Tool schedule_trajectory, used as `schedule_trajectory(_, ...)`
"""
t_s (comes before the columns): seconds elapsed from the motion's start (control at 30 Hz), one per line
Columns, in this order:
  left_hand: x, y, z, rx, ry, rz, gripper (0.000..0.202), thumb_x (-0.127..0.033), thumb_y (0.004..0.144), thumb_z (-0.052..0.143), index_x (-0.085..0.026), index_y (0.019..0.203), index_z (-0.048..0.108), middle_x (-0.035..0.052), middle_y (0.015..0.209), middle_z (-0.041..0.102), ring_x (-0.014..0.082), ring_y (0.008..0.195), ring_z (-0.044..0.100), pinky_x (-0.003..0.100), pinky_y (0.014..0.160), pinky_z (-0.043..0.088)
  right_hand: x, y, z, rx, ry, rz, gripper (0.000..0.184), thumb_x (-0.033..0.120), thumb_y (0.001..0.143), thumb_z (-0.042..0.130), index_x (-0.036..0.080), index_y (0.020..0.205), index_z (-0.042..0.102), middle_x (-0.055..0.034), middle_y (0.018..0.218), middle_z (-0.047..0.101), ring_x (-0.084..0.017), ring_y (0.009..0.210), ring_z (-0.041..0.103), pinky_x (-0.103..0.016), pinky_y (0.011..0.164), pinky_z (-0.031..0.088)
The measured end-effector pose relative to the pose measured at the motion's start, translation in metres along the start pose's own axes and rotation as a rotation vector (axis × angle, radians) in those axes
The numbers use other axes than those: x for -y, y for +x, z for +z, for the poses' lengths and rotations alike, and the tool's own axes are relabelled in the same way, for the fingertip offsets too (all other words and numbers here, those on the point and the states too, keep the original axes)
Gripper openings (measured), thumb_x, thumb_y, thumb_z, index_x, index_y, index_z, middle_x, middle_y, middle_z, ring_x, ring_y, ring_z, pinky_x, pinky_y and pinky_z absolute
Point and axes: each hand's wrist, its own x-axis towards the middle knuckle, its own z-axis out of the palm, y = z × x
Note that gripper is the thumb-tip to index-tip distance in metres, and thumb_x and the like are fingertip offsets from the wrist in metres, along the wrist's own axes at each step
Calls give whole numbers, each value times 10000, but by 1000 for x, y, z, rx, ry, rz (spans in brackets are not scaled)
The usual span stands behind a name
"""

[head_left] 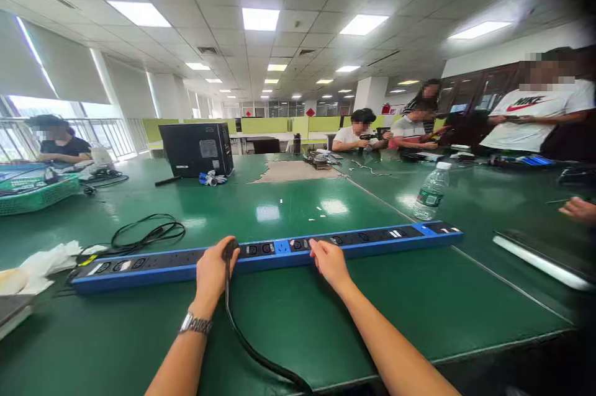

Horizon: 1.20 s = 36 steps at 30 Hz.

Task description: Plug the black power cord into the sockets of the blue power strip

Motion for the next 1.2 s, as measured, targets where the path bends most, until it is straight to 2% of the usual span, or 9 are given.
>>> schedule_trajectory(0.2, 11, 5, 1, -9, -68, 0, 363, -406, 871, 537, -232, 1172, 640, 80, 1025, 730, 244, 917, 680, 347, 821, 518, 1, -1, 2, 5, 7, 13, 488, 596, 832, 472, 207, 541, 514, 41, 384, 430, -111, 351, 403, -241, 422, 321)
schedule_trajectory(0.33, 16, 5, 4, -68, -116, -8, 361, -411, 866, 520, -217, 1143, 646, 77, 1013, 736, 247, 928, 681, 357, 843, 523, 2, -3, 3, 7, 5, 17, 483, 588, 833, 479, 206, 539, 520, 38, 391, 439, -108, 348, 399, -239, 416, 317)
schedule_trajectory(0.43, 17, 4, 4, -61, -108, 5, 365, -405, 865, 521, -220, 1153, 647, 75, 1015, 735, 252, 939, 678, 367, 847, 523, 5, -4, 3, 13, 7, 17, 477, 577, 834, 481, 206, 535, 517, 39, 388, 435, -108, 350, 402, -238, 419, 319)
schedule_trajectory(0.67, 14, -1, 13, -148, -17, 139, 333, -348, 866, 539, -261, 1165, 657, 64, 1059, 720, 255, 1006, 648, 419, 924, 484, 11, -7, 5, 26, 5, 23, 459, 554, 832, 490, 207, 533, 513, 42, 392, 437, -107, 355, 407, -238, 427, 324)
schedule_trajectory(0.8, 14, -2, 16, -116, -47, 228, 341, -333, 868, 521, -258, 1175, 650, 61, 1071, 718, 262, 1038, 632, 429, 938, 474, 11, -8, 5, 35, 1, 17, 457, 554, 833, 491, 207, 538, 518, 40, 398, 443, -108, 358, 408, -239, 430, 323)
schedule_trajectory(0.93, 13, 0, 13, -109, -204, 136, 345, -384, 822, 569, -219, 1106, 678, 78, 1013, 732, 263, 950, 661, 424, 904, 495, 11, -9, 5, 37, -12, 19, 457, 553, 834, 496, 205, 538, 517, 40, 400, 442, -109, 368, 407, -241, 443, 327)
schedule_trajectory(1.07, -6, 0, 13, -215, -512, -33, 434, -491, 824, 572, -204, 1143, 634, 74, 1059, 718, 225, 937, 672, 359, 888, 513, 10, -9, 5, 32, -12, 16, 450, 539, 840, 497, 203, 541, 522, 41, 405, 446, -111, 389, 418, -240, 467, 339)
schedule_trajectory(1.1, -15, 0, 15, -208, -542, -33, 445, -502, 830, 567, -207, 1158, 625, 71, 1067, 715, 220, 939, 672, 350, 884, 513, 10, -8, 5, 33, -13, 14, 450, 536, 841, 496, 203, 540, 522, 42, 403, 444, -112, 391, 419, -240, 470, 340)
schedule_trajectory(1.2, -46, -1, 29, -89, -492, 36, 403, -485, 848, 550, -218, 1134, 645, 63, 1034, 726, 223, 933, 672, 353, 877, 504, 8, -7, 5, 37, -18, 10, 450, 536, 843, 491, 203, 543, 523, 43, 397, 441, -112, 385, 415, -240, 466, 335)
